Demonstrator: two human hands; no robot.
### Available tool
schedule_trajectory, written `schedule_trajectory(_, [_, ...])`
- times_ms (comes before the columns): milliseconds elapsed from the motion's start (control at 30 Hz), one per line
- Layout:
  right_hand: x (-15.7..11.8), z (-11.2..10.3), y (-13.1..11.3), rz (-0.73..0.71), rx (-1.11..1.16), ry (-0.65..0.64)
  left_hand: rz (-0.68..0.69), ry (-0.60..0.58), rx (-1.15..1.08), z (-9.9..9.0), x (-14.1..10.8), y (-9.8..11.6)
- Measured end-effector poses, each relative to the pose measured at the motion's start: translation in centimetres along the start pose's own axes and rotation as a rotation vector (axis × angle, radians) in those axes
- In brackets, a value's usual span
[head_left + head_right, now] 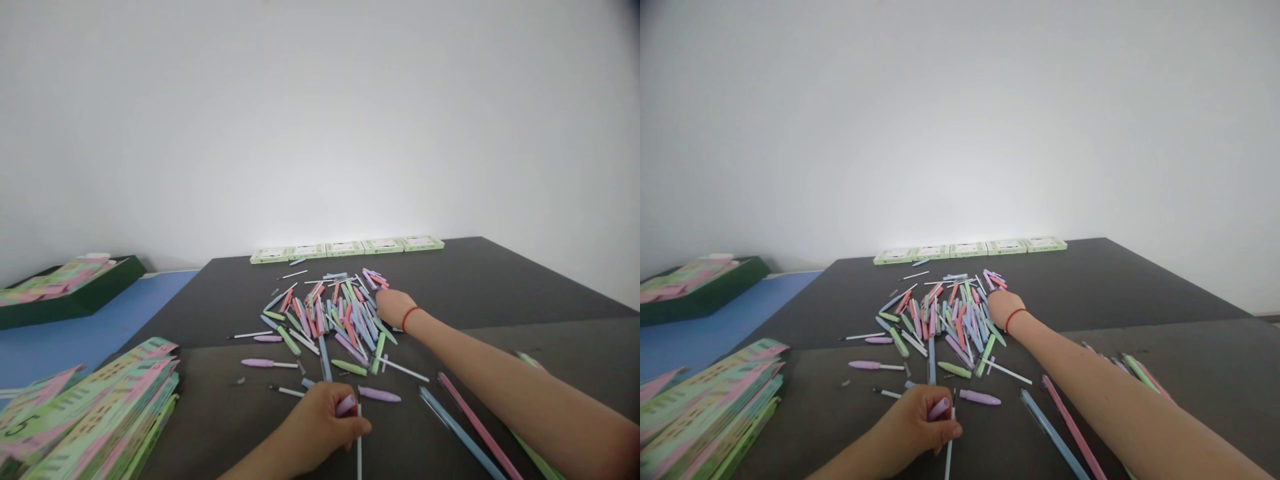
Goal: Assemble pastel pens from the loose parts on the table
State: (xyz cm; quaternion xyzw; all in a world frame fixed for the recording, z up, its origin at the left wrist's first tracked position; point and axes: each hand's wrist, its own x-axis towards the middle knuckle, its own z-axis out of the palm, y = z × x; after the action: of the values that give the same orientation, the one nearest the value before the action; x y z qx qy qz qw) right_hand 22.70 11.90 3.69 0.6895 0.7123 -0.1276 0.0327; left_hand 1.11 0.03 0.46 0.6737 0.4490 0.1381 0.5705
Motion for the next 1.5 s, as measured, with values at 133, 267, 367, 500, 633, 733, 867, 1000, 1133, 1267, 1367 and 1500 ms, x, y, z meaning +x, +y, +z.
schedule_trajectory(133, [-1.0,-0.7,0.1,-0.018,0.186,-0.005,-0.011,-0.034,-0.028,0.2,0.0,-0.4])
schedule_trajectory(267, [-5.1,-0.1,-0.9,-0.131,0.476,-0.088,0.009,-0.047,-0.046,0.2,-0.1,-0.1])
schedule_trajectory(367, [-9.1,1.5,-2.3,-0.203,0.733,-0.175,0.055,-0.062,-0.088,0.1,-0.2,0.5])
schedule_trajectory(500, [-12.3,3.4,-3.8,-0.123,1.634,-0.377,0.125,-0.054,-0.124,0.0,-0.5,0.8])
schedule_trajectory(633, [-12.9,4.0,-4.2,-0.104,1.796,-0.347,0.143,-0.112,-0.218,0.1,-0.6,0.6])
schedule_trajectory(733, [-13.2,3.9,-4.3,-0.145,1.767,-0.309,0.157,-0.156,-0.290,0.2,-0.7,0.6])
schedule_trajectory(867, [-13.6,3.7,-4.5,-0.170,1.636,-0.274,0.179,-0.150,-0.318,0.2,-0.9,0.9])
schedule_trajectory(1000, [-13.6,3.8,-4.2,-0.209,1.562,-0.201,0.164,-0.153,-0.303,0.0,-1.1,1.2])
schedule_trajectory(1133, [-13.4,4.0,-3.8,-0.228,1.524,-0.139,0.142,-0.146,-0.291,0.0,-1.2,1.2])
schedule_trajectory(1267, [-13.3,4.5,-3.8,-0.237,1.466,-0.174,0.154,-0.158,-0.303,0.0,-1.2,1.1])
schedule_trajectory(1367, [-13.4,4.6,-4.0,-0.241,1.465,-0.175,0.158,-0.159,-0.316,0.0,-1.2,1.2])
schedule_trajectory(1500, [-13.4,4.3,-3.9,-0.210,1.522,-0.144,0.150,-0.143,-0.315,0.0,-1.2,1.3])
